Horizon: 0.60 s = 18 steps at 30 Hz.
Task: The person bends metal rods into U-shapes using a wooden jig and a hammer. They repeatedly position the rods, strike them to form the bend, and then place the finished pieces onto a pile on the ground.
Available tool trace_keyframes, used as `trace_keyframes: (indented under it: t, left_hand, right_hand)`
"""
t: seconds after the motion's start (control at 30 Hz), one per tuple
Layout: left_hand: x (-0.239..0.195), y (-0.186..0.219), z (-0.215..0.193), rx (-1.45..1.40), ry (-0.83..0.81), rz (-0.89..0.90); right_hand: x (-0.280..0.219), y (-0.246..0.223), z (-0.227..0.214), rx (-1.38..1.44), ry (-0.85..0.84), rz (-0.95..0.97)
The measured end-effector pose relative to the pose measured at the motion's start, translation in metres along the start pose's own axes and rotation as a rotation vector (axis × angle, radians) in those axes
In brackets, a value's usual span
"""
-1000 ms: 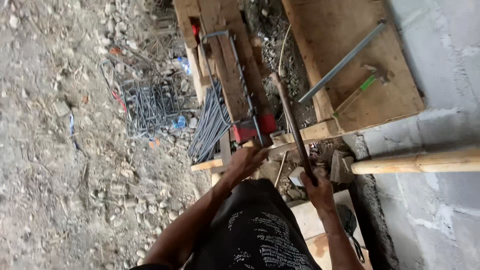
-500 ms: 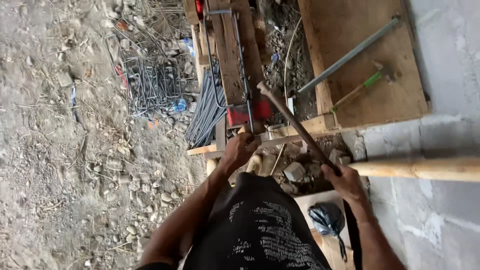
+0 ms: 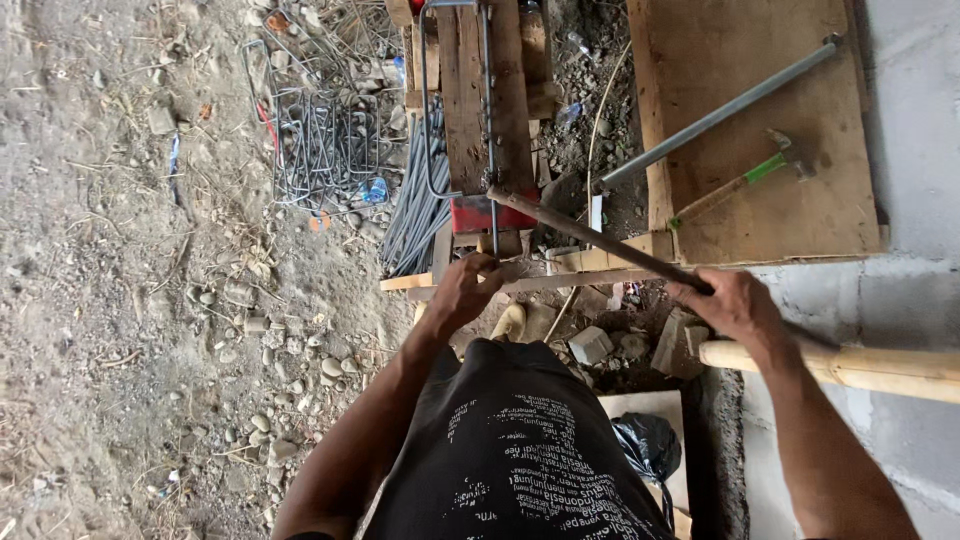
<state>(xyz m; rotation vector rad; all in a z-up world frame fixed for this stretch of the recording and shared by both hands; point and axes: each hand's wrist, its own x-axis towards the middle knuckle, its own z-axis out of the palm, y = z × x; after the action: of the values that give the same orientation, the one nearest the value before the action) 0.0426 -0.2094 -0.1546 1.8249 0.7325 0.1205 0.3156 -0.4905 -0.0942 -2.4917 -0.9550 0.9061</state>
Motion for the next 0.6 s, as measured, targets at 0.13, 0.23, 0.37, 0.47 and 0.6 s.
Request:
trace_keyframes:
  t: [0.13, 0.23, 0.37, 0.47, 0.6]
  left_hand:
    - [0.0, 0.006, -0.007, -0.042, -0.044, 0.013]
    - [-0.001, 0.02, -0.012, -0.03, -0.095, -0.055]
    - [0.0, 0.003, -0.008, 0.003, -0.081, -0.059]
    - [0.002, 0.006, -0.01, 0.006, -0.113, -0.058]
    - [-0.002, 0.018, -0.011, 0.01, -0.097, -0.078]
  right_hand:
    - [0.038, 0.01, -0.015, -0.243, -0.001, 0.005]
    - [0.062, 0.011, -0.033, -0.449, -0.045, 0.024]
    - [0.097, 0.026, -0.045, -0.623, -0.065, -0.07]
    - [0.096, -0.001, -0.061, -0.592, -0.032, -0.067]
    - [0.096, -0.01, -0.068, -0.621, -0.057, -0.119]
